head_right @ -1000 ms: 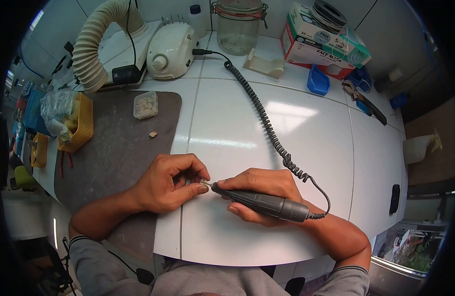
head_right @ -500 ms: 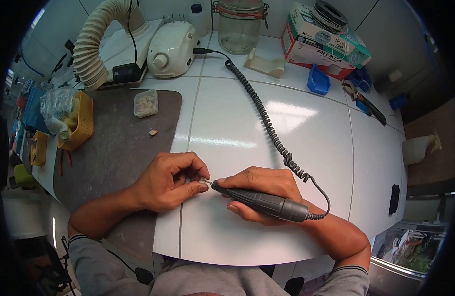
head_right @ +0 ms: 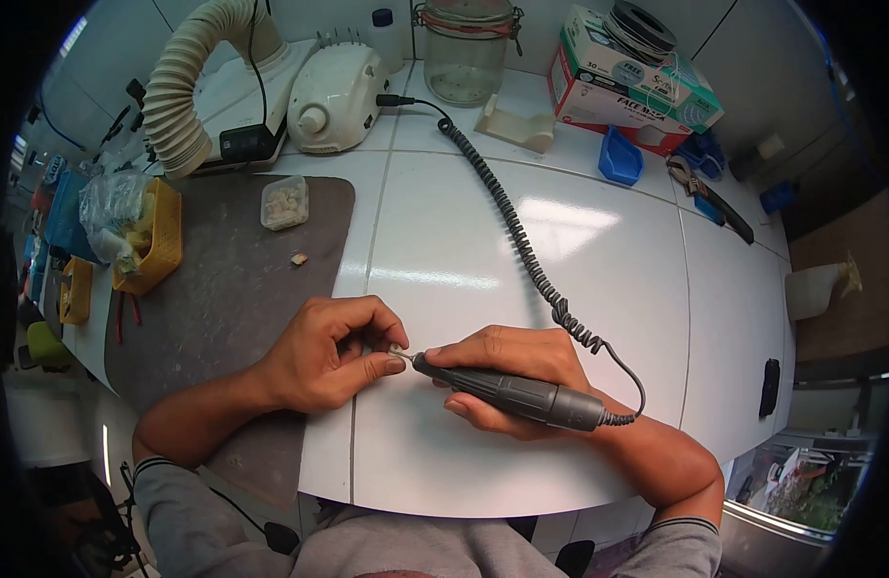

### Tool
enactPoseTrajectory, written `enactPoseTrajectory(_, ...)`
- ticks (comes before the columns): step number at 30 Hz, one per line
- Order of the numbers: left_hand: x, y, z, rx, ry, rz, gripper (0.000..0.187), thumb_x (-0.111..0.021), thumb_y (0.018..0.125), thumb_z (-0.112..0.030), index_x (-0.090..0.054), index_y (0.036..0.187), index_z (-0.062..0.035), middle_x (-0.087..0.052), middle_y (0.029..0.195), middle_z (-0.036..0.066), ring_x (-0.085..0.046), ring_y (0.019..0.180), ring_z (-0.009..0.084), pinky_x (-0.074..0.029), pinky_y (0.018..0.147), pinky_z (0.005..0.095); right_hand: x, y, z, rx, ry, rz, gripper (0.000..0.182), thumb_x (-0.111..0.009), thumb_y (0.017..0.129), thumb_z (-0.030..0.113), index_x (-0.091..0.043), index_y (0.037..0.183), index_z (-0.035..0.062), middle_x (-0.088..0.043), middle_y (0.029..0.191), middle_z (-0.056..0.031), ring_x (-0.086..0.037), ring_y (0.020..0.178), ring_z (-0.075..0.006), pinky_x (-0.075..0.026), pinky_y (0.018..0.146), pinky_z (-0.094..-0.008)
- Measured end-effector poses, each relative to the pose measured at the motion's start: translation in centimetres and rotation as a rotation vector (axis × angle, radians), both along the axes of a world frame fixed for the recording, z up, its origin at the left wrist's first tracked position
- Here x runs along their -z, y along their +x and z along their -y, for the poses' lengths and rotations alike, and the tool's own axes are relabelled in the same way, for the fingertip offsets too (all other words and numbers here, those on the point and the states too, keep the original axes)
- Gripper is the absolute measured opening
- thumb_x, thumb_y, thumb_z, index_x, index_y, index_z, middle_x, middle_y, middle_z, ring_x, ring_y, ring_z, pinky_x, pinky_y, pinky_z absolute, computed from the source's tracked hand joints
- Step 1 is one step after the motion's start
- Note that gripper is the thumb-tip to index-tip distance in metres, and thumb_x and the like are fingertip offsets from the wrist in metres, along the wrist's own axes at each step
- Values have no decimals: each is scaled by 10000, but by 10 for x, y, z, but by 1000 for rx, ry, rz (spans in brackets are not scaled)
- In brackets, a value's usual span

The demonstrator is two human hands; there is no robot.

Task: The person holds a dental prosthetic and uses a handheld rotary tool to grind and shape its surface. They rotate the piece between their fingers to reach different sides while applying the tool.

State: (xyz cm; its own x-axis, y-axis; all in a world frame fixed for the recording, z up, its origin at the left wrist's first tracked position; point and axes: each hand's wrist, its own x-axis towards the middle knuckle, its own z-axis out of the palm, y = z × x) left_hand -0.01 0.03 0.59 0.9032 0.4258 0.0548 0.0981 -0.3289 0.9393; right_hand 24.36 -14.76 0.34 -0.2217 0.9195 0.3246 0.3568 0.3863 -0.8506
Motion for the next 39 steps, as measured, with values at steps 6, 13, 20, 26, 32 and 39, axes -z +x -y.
enactPoseTrajectory(6,0,0,0,-6,6,4,197,-837,904,-70,-723,1054,-11,-725,842,32,-501,565,23,-388,524,229,1,0,0,7,13,1,392,-857,896,159,-759,1243,7,-814,1092,-153,-814,947,-252,-670,828,-349)
enactPoseTrajectory(13,-3,0,1,-16,-12,-2,196,-836,903,-58,-721,1055,-9,-727,851,31,-498,578,21,-390,535,232,-1,0,0,9,19,-1,384,-850,895,148,-761,1237,0,-816,1087,-153,-815,949,-251,-668,835,-344)
enactPoseTrajectory(20,0,-1,1,-14,-23,19,189,-831,911,-59,-723,1057,-10,-721,848,20,-503,595,21,-395,548,232,-1,1,-1,17,28,-3,383,-845,892,136,-758,1235,-11,-817,1085,-153,-815,949,-246,-665,836,-339)
enactPoseTrajectory(26,1,-1,1,-24,-32,14,196,-835,915,-69,-721,1064,-13,-712,843,14,-500,603,20,-394,553,227,-2,1,0,27,16,-10,380,-839,895,141,-757,1233,-13,-820,1074,-148,-817,935,-246,-662,831,-339)
enactPoseTrajectory(32,-4,-2,-1,-52,-58,-44,191,-815,937,-71,-710,1090,-24,-695,862,-17,-497,612,12,-388,560,217,-1,2,3,52,48,-45,372,-820,904,137,-750,1230,-28,-818,1064,-165,-820,921,-247,-656,828,-336)
enactPoseTrajectory(39,-4,-1,1,-80,-105,-29,215,-832,932,-91,-712,1095,-19,-705,902,-7,-543,678,13,-419,601,207,0,5,4,102,-105,-249,372,-753,968,145,-710,1281,-51,-810,1063,-196,-825,924,-239,-659,838,-318)
